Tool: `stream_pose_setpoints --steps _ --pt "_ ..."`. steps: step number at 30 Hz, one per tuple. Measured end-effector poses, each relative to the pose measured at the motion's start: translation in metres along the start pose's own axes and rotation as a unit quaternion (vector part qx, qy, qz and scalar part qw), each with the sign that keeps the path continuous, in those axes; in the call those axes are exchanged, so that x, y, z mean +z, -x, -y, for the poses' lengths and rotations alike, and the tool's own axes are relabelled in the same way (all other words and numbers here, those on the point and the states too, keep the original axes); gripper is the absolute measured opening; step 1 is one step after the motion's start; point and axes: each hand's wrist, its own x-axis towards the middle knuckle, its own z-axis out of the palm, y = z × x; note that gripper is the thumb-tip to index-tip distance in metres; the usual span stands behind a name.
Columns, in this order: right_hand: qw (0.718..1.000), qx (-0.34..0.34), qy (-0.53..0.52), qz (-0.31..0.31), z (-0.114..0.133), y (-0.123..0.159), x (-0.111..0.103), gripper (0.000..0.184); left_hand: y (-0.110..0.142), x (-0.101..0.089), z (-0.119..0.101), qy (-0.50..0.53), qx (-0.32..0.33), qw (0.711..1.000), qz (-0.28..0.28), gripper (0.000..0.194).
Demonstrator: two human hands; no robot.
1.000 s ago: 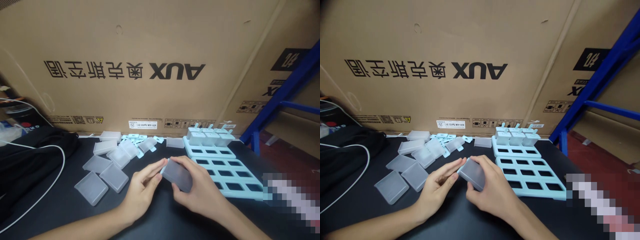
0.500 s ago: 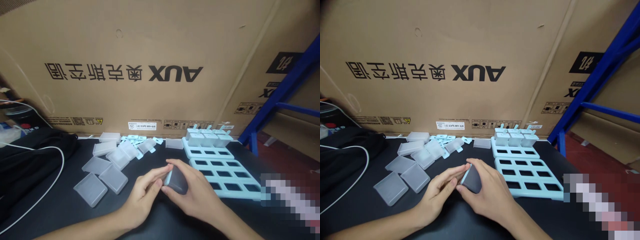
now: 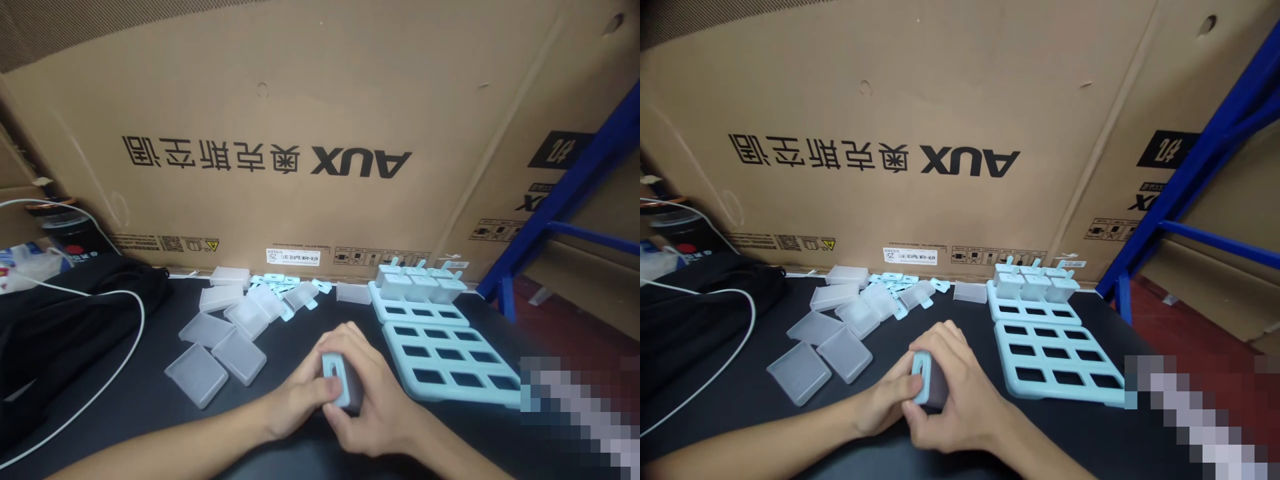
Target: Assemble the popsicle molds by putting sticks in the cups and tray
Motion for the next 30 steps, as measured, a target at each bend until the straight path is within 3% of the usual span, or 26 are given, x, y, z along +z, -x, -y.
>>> stream_pose_setpoints --steps 3,7,11,13,15,19,24,27,30 --pt "0.998 -0.007 0.02 0.051 -0.007 -0.019 -0.01 0.046 -0.004 -0.002 -0.001 0.021 0.005 0.999 -0.044 0.057" --pt "0.991 0.075 0.115 -0.006 -0.045 -0.06 -0.02 0.028 -0.008 -0.009 0.003 -0.048 0.014 0.996 -0.075 0.051" --pt "0.925 0.114 0.348 0.1 -0.091 -0.087 -0.005 0.019 -0.007 -0.012 0.005 -0.125 0.022 0.991 -0.046 0.054" --pt "0.892 0.12 0.417 0.128 -0.101 -0.087 0.004 0.019 -0.006 -0.011 0.005 -0.141 0.015 0.989 -0.034 0.055" --pt "0.879 0.118 0.444 0.128 -0.097 -0.081 0.007 0.02 -0.006 -0.01 0.005 -0.15 0.011 0.988 -0.019 0.053" --pt "0.89 0.099 0.428 0.118 -0.061 -0.045 -0.011 0.019 -0.006 -0.008 0.006 -0.19 0.02 0.981 -0.013 0.05" --pt "0.914 0.113 0.382 0.069 -0.013 0.035 -0.049 0.021 -0.007 -0.007 0.005 -0.304 0.029 0.951 -0.046 0.044" --pt "0.911 0.126 0.393 0.017 0.001 0.086 -0.062 0.017 -0.006 -0.006 0.004 -0.367 0.055 0.928 -0.038 0.04" --pt "0.893 0.133 0.427 -0.049 0.004 0.132 -0.075 0.018 -0.005 -0.004 0.004 -0.453 0.084 0.887 -0.03 0.033"
